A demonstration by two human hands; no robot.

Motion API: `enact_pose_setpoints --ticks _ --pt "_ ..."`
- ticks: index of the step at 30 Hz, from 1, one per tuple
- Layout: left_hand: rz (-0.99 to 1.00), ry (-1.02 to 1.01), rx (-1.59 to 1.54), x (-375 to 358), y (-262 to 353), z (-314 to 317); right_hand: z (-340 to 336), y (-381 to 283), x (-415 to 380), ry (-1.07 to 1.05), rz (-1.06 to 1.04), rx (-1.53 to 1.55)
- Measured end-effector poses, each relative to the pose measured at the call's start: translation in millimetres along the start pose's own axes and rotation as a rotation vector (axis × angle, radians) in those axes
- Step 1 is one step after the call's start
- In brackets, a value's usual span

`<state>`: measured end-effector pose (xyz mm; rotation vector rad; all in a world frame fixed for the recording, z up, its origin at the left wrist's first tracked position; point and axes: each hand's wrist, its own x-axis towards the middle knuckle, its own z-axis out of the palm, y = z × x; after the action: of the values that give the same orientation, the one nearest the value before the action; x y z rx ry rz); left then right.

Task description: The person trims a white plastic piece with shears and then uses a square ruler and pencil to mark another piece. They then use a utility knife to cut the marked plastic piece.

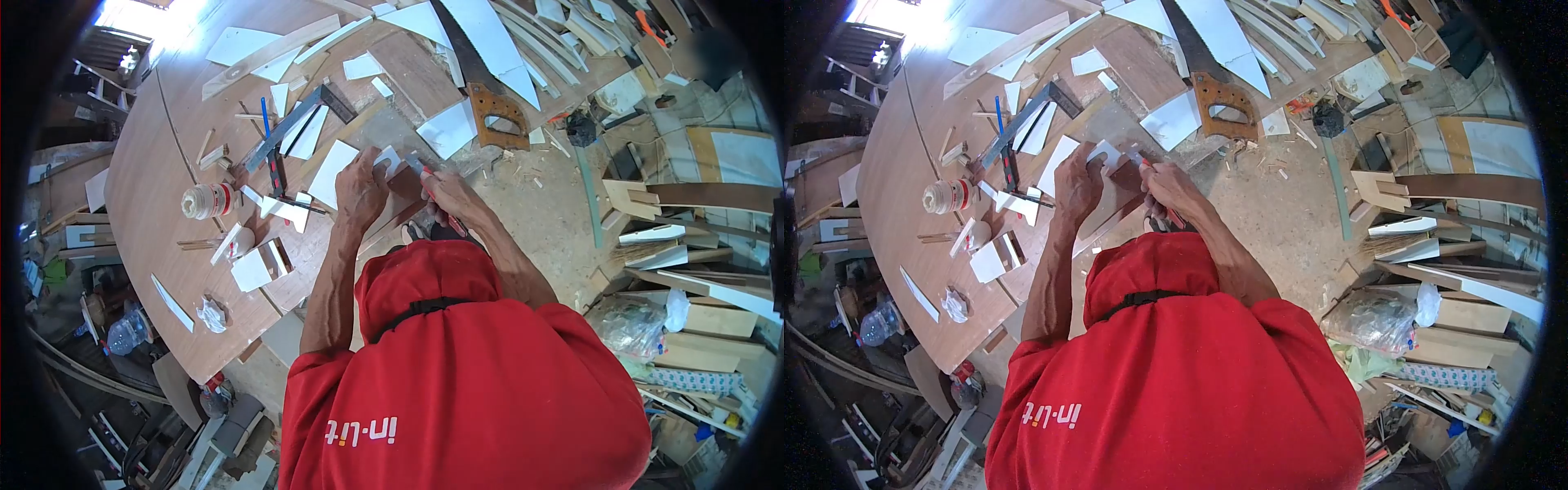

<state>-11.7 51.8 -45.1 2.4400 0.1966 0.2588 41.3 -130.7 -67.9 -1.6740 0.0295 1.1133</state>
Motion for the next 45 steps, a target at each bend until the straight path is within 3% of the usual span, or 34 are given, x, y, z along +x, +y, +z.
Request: enact_pose_setpoints --ticks 8,11,14,16,17,19,20,23,27,29,35,41,45 --pt "0.011 0.010 0.001 -1 -4 3 5 -13 2 -0.029 0.093 -0.025" --pt "0.033 0.012 -0.016 1 -4 4 -7 -14 -1 -0.052 -0.026 -0.097" --pt "0.013 0.014 -0.024 -2 -2 5 -8 -7 -5 0.068 -0.044 0.038" --pt "-0.004 0.023 -0.003 0 -2 5 -6 -1 3 0.334 -0.287 -0.183" --pt "-0.025 -0.018 -0.043 2 -6 4 -5 5 10 0.332 -0.293 -0.182" --pt "-0.043 -0.060 -0.083 6 -5 -3 -5 11 19 0.542 -0.627 -0.369" --pt "-0.096 -0.101 -0.205 8 -4 -7 -10 14 23 0.543 -0.630 -0.368" --pt "-0.172 -0.195 -0.422 10 -16 -9 -26 -6 11 0.119 -0.489 -0.221" --pt "-0.266 -0.297 -0.621 13 -11 -16 -33 -8 9 0.056 -0.423 -0.246" --pt "-0.325 -0.252 -0.729 11 -14 -9 -31 -16 -4 0.006 -0.297 -0.051" --pt "-0.437 -0.096 -0.878 6 -2 1 -16 0 -9 0.025 -0.344 0.276" --pt "-0.452 -0.053 -0.961 1 -12 18 -6 12 -10 0.159 -0.325 0.366" --pt "-0.511 -0.024 -1.026 0 -9 21 -8 21 -8 0.132 -0.316 0.400"
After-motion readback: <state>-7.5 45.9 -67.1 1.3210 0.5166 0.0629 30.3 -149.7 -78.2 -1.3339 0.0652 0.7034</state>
